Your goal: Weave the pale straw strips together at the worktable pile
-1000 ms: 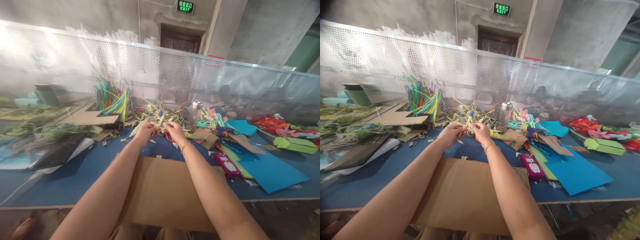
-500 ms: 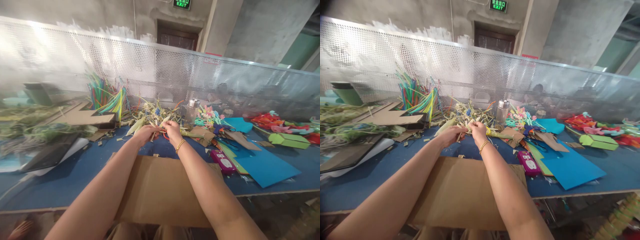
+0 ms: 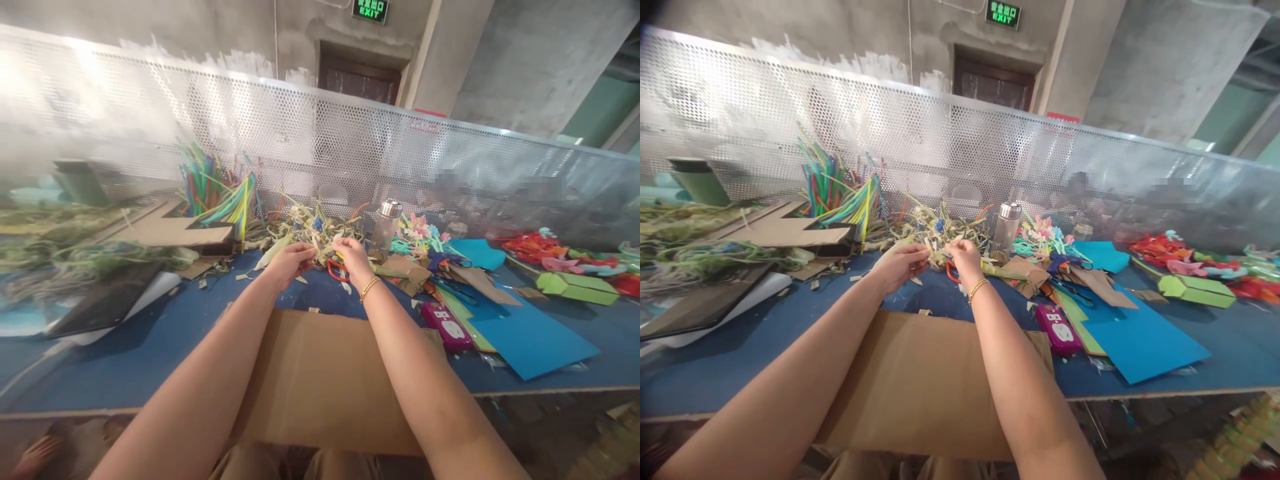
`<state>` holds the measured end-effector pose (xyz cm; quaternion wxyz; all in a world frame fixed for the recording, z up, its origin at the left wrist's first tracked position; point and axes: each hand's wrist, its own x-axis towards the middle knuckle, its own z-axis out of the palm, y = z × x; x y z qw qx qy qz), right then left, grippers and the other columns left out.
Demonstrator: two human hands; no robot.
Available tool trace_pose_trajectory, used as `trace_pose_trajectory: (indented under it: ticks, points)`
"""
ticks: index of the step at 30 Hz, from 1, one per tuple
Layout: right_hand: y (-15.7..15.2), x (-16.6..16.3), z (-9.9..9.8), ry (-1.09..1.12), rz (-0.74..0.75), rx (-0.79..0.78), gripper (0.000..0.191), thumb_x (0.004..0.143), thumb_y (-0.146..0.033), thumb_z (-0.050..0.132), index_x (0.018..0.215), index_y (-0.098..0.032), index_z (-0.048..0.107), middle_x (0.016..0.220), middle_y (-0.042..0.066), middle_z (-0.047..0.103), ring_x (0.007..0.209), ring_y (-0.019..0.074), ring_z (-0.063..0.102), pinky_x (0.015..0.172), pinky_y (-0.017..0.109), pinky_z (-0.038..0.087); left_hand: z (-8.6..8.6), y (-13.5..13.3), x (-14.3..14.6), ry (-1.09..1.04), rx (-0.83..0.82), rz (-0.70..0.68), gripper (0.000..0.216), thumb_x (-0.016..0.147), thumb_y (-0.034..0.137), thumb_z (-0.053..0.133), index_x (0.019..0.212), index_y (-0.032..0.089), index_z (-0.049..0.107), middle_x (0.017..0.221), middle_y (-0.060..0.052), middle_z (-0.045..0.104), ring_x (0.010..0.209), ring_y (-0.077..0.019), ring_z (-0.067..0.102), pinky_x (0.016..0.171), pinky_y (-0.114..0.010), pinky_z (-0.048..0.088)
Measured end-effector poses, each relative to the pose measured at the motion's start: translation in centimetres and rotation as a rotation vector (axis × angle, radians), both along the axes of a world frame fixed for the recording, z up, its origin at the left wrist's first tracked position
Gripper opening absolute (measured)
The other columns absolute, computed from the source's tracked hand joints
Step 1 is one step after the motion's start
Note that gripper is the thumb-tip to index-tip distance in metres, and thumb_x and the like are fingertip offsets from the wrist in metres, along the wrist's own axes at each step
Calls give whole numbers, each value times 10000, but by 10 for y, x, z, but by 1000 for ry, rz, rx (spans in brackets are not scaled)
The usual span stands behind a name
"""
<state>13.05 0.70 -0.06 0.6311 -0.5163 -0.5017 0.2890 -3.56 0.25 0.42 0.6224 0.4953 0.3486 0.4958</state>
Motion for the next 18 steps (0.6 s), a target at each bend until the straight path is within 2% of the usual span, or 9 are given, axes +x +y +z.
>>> trace_pose_trajectory:
  ticks: [2,3,6,8,12,14,18]
  points:
    - [-1,5,4,-168,-92,81,368,641,-432,709,922,-195,681,996,52,671,919,179,594,837,301,462,2,-1,-1,46,0,1,307,527,314,836,718,158,654,616,13,563,566,-91,526,636,-243,469]
    - [-2,6,6,-259,-83,121,373,648,-439,716,945,-214,693,1044,53,668,971,187,588,879,314,450,3,-2,-1,72,1,-2,306,525,319,837,719,157,664,612,11,567,562,-91,523,628,-241,467]
    - [-7,5,10,-438,107,140,244,704,-419,698,870,-242,727,967,31,703,947,186,613,879,323,455,5,-5,0,166,9,-36,317,521,350,838,728,157,696,632,-13,608,552,-96,518,586,-235,457]
    - [-9,2,9,-417,213,99,183,724,-380,686,810,-224,727,843,20,714,827,169,636,791,303,483,5,-5,0,218,19,-59,320,514,364,840,714,153,705,643,-32,632,542,-99,517,551,-228,444]
    - [-8,-7,4,-264,336,80,185,715,-354,682,738,-171,686,685,5,684,644,130,611,649,262,492,3,-2,-2,255,32,-72,304,485,335,853,677,146,711,597,-34,622,513,-96,504,508,-214,422]
    - [-6,-9,1,-232,336,90,186,713,-351,677,721,-166,668,642,-2,663,603,122,594,623,256,486,2,0,-4,281,36,-78,290,474,313,856,666,145,718,583,-35,617,502,-95,499,498,-215,417]
    - [-2,-12,-6,-204,228,139,166,715,-343,661,713,-177,656,626,-14,637,598,121,581,627,254,474,4,3,-4,339,62,-73,261,468,286,853,656,150,732,593,-40,622,502,-102,496,477,-222,395]
